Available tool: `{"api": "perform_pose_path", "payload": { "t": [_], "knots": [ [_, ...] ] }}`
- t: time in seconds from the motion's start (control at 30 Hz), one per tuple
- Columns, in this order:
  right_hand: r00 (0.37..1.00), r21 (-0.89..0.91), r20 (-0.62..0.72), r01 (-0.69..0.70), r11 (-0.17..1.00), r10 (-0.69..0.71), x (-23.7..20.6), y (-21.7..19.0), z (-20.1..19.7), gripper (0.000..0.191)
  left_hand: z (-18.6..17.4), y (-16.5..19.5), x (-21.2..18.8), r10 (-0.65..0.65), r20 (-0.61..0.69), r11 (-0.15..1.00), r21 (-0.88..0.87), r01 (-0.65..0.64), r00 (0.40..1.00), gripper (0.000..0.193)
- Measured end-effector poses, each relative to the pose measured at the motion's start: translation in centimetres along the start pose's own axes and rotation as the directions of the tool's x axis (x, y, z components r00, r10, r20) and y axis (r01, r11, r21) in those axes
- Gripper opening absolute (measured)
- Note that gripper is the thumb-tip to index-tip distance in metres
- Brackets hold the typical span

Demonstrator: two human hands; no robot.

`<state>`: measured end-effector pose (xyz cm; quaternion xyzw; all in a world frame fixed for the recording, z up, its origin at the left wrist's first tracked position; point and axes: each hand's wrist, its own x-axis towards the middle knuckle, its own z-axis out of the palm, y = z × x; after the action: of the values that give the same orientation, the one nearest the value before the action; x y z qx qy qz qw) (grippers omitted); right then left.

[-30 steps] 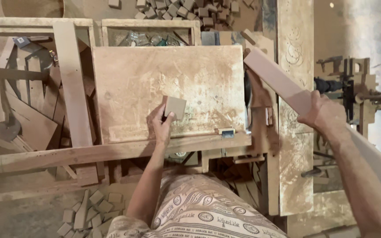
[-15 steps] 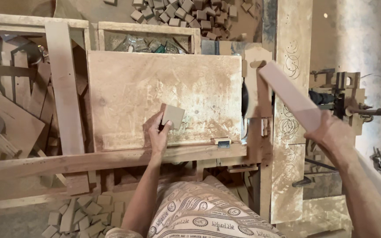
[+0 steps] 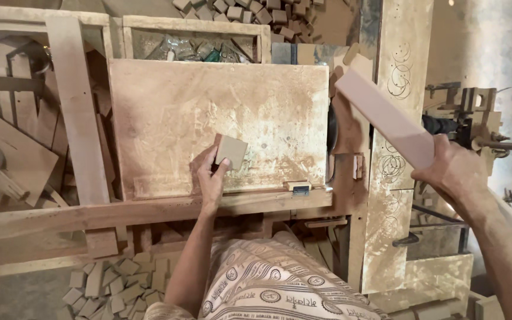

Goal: The person picks up small wooden blocks and strips from a dusty workbench, aligns and compares pieces by hand, and stacks or arranges them into piles on the bench and on nearby racks. They repeatedly gather scattered pieces from the bench and floor area and place them into organized stacks.

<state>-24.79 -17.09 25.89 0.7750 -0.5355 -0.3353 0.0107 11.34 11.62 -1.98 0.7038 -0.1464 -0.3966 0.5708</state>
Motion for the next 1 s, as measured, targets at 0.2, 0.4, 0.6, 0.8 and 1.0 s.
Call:
{"api": "perform_pose_path", "payload": {
  "t": [0.2,0.4,0.6,0.8,1.0],
  "knots": [
    [0.996,-0.070,0.069,-0.048,0.996,0.052,3.2,-0.7,1.0,0.082,0.1,-0.1,0.0,0.037,-0.010,0.999,0.020,-0.037,0.999,0.054],
    [0.969,0.008,-0.200,-0.145,0.989,0.144,9.7,-1.7,-0.3,0.090,0.3,-0.5,0.1,0.045,0.016,0.999,-0.023,-0.045,0.999,0.054],
    [0.991,0.030,-0.070,-0.116,0.993,0.118,5.2,0.5,0.1,0.085,0.1,-0.5,0.2,-0.017,-0.007,0.999,-0.040,0.016,1.000,0.057],
    [0.988,-0.001,-0.077,-0.136,0.991,0.136,8.7,-0.9,1.3,0.089,0.1,-0.8,0.3,0.011,-0.004,1.000,0.013,-0.011,1.000,0.057],
    [0.983,0.064,-0.055,-0.173,0.983,0.176,9.8,-2.1,0.2,0.085,0.1,-0.8,0.3,0.029,0.008,0.995,-0.099,-0.028,1.000,0.059]
  ]
}}
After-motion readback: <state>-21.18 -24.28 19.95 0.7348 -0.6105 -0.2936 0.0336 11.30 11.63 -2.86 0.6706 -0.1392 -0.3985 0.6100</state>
